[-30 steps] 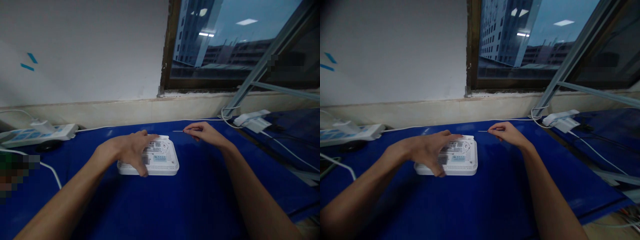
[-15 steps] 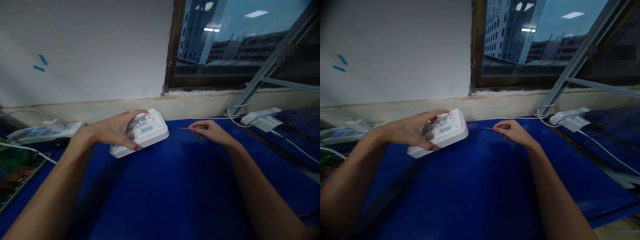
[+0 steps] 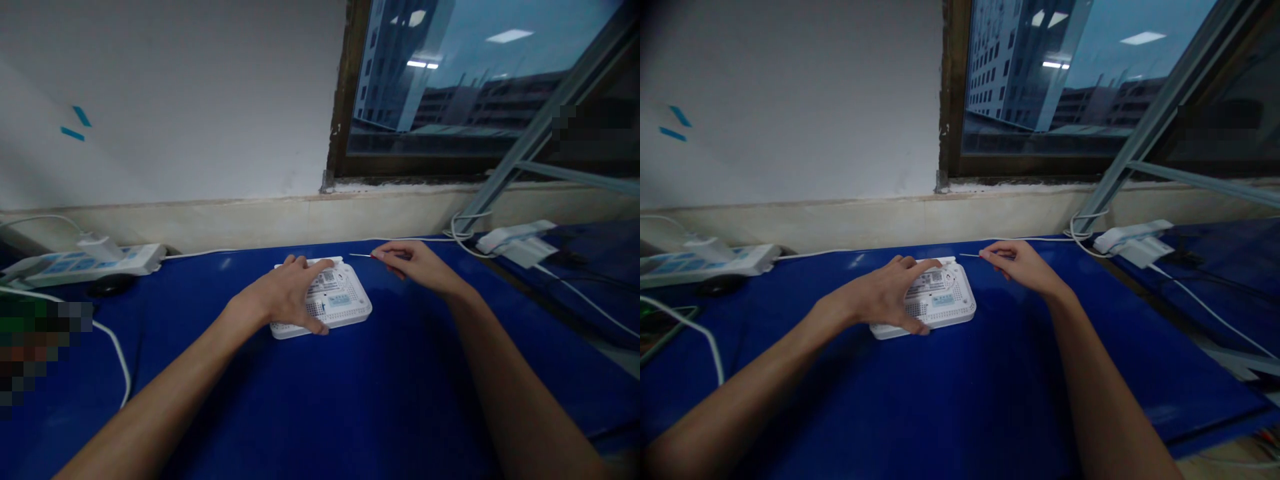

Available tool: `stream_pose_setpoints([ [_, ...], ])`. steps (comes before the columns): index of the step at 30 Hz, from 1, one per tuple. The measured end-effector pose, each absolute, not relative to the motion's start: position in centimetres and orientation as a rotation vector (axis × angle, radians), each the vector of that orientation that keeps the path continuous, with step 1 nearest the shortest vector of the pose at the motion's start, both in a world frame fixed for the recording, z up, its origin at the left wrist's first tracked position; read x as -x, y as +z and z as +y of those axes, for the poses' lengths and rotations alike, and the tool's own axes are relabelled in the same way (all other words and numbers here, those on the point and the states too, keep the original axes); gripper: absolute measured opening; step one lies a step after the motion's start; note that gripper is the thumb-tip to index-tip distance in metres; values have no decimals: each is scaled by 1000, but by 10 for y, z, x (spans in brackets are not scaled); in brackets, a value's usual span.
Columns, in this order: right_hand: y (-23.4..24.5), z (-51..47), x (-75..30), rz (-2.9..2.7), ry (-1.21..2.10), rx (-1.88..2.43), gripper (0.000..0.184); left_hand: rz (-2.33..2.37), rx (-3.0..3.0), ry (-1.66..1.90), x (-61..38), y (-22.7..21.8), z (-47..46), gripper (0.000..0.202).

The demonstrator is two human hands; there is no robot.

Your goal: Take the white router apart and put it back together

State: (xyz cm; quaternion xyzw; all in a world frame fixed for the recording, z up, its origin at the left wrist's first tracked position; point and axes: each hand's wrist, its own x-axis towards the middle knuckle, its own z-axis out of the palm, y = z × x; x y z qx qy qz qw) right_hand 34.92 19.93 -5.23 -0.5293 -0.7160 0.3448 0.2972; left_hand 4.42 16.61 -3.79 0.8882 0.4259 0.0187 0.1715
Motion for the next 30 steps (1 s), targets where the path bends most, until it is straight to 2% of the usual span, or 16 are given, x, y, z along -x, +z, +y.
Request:
stream_pose_setpoints([
  [2, -52, 199, -348, -1903, 885, 1391, 38, 1178, -2500, 143, -43, -34, 167, 117],
  [3, -52, 199, -348, -1901, 875, 1386, 37, 1170, -2488, 205, -41, -30, 169, 108],
  [6, -50, 198, -346, -1899, 867, 1368, 35, 1198, -2494, 417, -26, -22, 181, 63],
  [8, -50, 197, -345, -1901, 873, 1353, 34, 1264, -2512, 465, -13, -23, 193, 50],
  [13, -50, 197, -344, -1898, 892, 1368, 32, 1249, -2363, 295, 11, -45, 215, 42],
  [19, -51, 196, -341, -1854, 901, 1404, 30, 1199, -2280, 354, -3, -66, 221, 51],
  [24, -51, 196, -341, -1846, 899, 1400, 31, 1112, -2331, 255, -15, -61, 244, 51],
  [30, -52, 197, -343, -1859, 900, 1359, 33, 1027, -2445, -60, -33, -44, 285, 41],
])
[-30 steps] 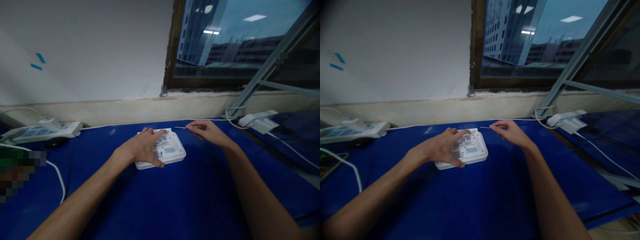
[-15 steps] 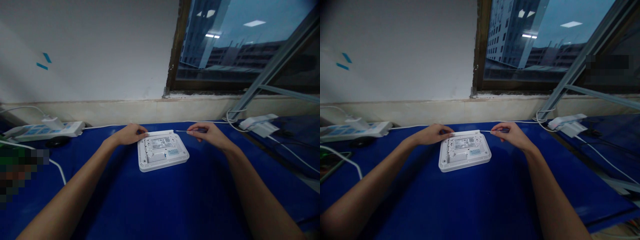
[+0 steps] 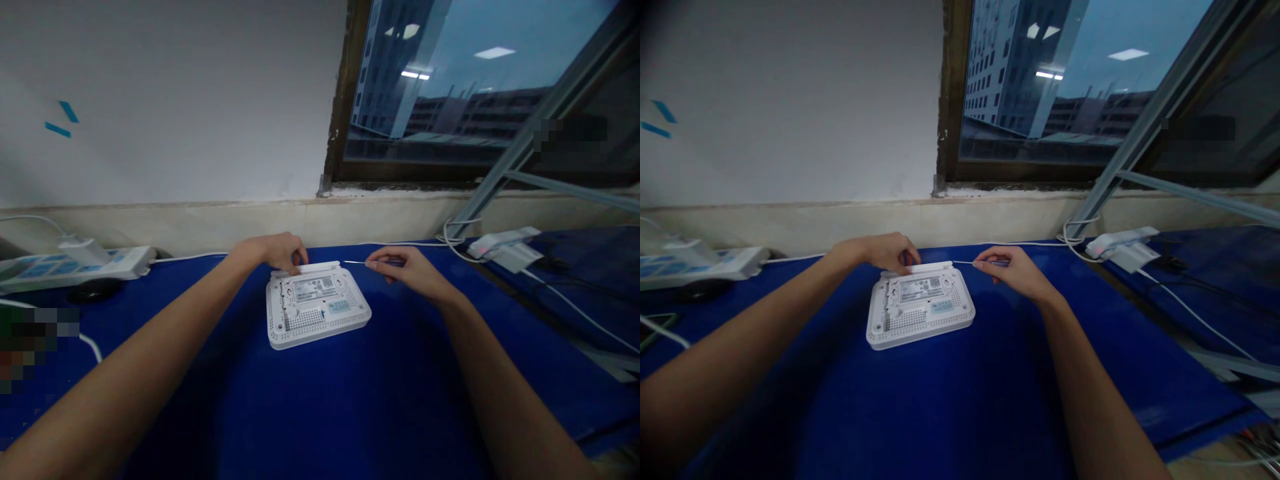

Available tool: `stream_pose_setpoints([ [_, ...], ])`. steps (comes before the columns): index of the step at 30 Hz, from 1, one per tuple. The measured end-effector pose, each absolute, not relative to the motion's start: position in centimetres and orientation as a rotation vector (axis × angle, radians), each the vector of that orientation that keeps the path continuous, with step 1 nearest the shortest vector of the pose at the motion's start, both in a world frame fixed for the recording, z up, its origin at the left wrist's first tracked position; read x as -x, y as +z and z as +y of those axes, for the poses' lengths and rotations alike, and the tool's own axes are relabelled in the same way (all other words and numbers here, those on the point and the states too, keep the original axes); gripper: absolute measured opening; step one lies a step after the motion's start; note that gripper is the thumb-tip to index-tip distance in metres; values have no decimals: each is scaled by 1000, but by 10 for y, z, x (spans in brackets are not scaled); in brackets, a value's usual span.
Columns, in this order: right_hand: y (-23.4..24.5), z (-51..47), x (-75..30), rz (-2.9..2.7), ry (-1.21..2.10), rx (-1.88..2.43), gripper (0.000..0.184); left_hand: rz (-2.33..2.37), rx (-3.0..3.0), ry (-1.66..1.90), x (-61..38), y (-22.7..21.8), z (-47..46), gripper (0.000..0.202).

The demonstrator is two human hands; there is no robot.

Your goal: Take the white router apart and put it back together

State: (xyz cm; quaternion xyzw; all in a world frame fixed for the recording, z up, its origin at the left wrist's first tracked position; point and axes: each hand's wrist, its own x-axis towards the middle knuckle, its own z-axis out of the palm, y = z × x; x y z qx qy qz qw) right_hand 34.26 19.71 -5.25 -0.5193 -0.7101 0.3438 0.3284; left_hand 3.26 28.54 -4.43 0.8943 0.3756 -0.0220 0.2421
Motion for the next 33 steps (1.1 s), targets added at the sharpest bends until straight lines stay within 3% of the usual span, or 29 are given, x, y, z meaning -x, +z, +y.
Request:
stream_pose_setpoints([
  [12, -53, 197, -340, -1842, 938, 1351, 31, 858, -2440, -123, -60, -43, 282, 28],
  [24, -53, 200, -348, -1839, 937, 1316, 27, 615, -2038, -133, -41, -42, 265, 48],
  [33, -55, 200, -346, -1824, 939, 1309, 27, 1007, -1971, 60, -47, -66, 263, 55],
])
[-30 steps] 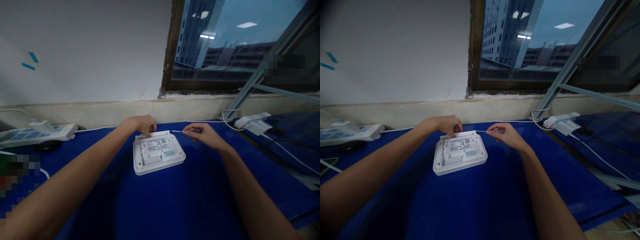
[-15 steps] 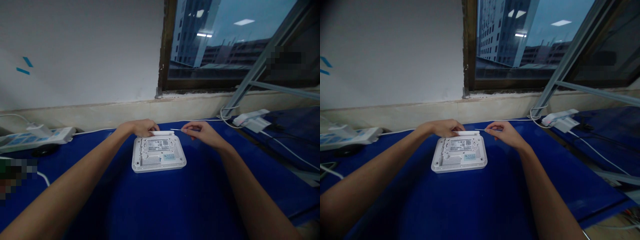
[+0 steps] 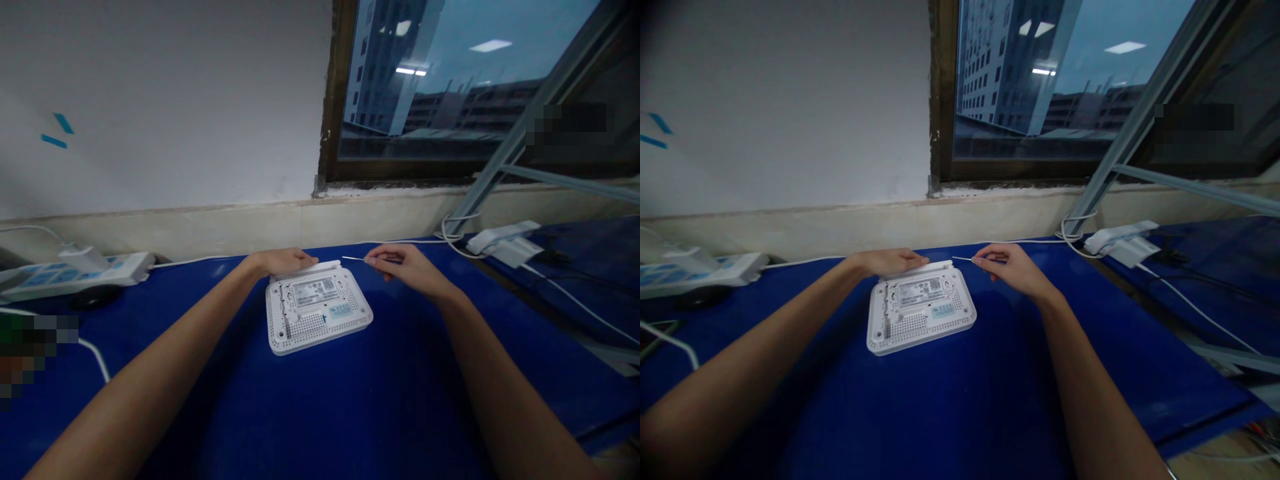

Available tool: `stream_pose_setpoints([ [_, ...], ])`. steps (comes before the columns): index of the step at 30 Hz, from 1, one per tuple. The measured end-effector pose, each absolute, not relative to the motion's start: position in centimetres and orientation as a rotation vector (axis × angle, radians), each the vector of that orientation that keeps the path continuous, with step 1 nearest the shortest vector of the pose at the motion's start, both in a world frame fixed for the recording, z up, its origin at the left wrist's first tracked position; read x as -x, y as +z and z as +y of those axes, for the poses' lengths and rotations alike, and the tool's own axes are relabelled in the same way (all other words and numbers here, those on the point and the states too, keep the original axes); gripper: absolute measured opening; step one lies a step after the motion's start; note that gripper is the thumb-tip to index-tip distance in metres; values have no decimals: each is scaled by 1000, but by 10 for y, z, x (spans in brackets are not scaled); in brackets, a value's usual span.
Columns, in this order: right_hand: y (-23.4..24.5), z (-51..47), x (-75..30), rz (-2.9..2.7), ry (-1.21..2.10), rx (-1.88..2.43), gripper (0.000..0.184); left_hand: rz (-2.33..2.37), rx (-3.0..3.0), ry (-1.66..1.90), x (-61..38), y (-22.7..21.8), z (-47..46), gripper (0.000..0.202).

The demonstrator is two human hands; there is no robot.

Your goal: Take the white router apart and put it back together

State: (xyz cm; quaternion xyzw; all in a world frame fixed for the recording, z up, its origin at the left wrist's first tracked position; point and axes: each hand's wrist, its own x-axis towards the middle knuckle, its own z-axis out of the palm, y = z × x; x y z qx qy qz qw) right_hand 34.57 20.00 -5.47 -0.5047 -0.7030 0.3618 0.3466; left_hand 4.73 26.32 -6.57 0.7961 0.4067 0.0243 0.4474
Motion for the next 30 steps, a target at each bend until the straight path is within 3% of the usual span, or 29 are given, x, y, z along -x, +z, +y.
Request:
stream_pose_setpoints([
  [9, -55, 199, -345, -1811, 954, 1309, 29, 1204, -2063, 157, -52, -71, 254, 60],
  [20, -52, 195, -334, -1814, 948, 1323, 33, 1150, -2209, 413, -31, -58, 242, 43],
  [30, 0, 190, -292, -2313, 900, 1261, 19, 965, -2025, 105, 11, -54, 245, 48],
])
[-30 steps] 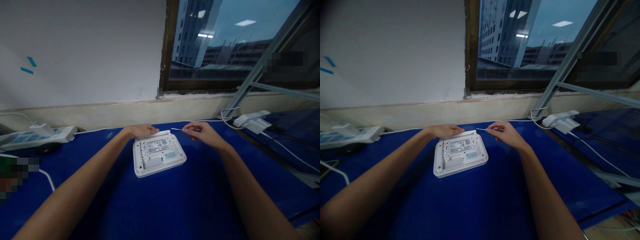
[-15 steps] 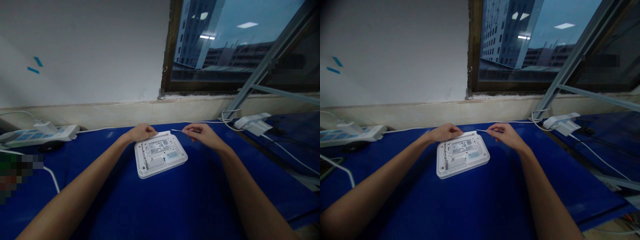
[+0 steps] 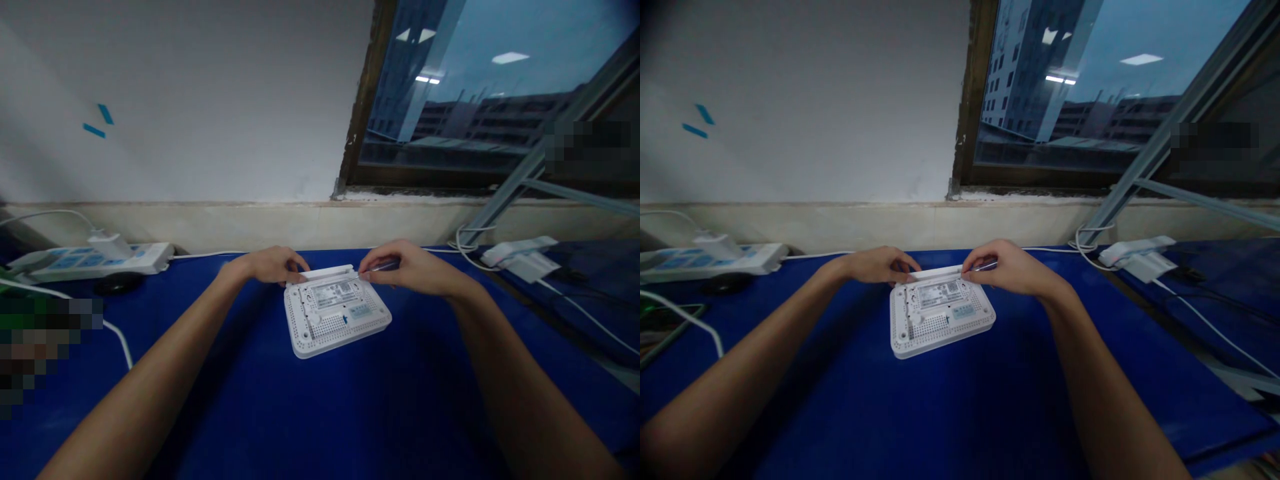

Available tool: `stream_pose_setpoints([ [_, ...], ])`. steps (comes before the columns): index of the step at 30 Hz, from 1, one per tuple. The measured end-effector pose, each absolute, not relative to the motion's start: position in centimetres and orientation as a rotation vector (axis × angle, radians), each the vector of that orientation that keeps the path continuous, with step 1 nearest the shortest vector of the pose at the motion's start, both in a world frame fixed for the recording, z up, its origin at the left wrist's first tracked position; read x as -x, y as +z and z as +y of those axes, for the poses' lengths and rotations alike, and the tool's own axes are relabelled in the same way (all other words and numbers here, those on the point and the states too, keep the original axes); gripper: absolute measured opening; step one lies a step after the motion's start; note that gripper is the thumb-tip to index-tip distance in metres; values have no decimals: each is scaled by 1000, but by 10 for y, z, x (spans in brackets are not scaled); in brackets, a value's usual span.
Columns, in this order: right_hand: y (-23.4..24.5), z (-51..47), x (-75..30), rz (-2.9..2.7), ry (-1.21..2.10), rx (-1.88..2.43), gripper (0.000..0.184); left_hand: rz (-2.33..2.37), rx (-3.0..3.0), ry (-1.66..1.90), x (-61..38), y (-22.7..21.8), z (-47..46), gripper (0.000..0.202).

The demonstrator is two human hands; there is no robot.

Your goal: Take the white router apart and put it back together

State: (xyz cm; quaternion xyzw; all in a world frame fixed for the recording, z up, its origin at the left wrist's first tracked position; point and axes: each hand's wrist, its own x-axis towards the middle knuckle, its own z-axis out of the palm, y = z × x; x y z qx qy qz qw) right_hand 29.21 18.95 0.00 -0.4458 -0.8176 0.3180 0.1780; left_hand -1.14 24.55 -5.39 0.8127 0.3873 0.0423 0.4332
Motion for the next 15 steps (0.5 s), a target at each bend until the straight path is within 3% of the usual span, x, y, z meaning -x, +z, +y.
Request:
stream_pose_setpoints([
  [7, 52, 179, -241, -2837, 560, 1244, 10, 964, -1804, 62, 11, -67, 261, 48],
  [15, 46, 150, -208, -3006, 459, 939, 12, 1066, -1782, 54, 15, -62, 259, 62],
])
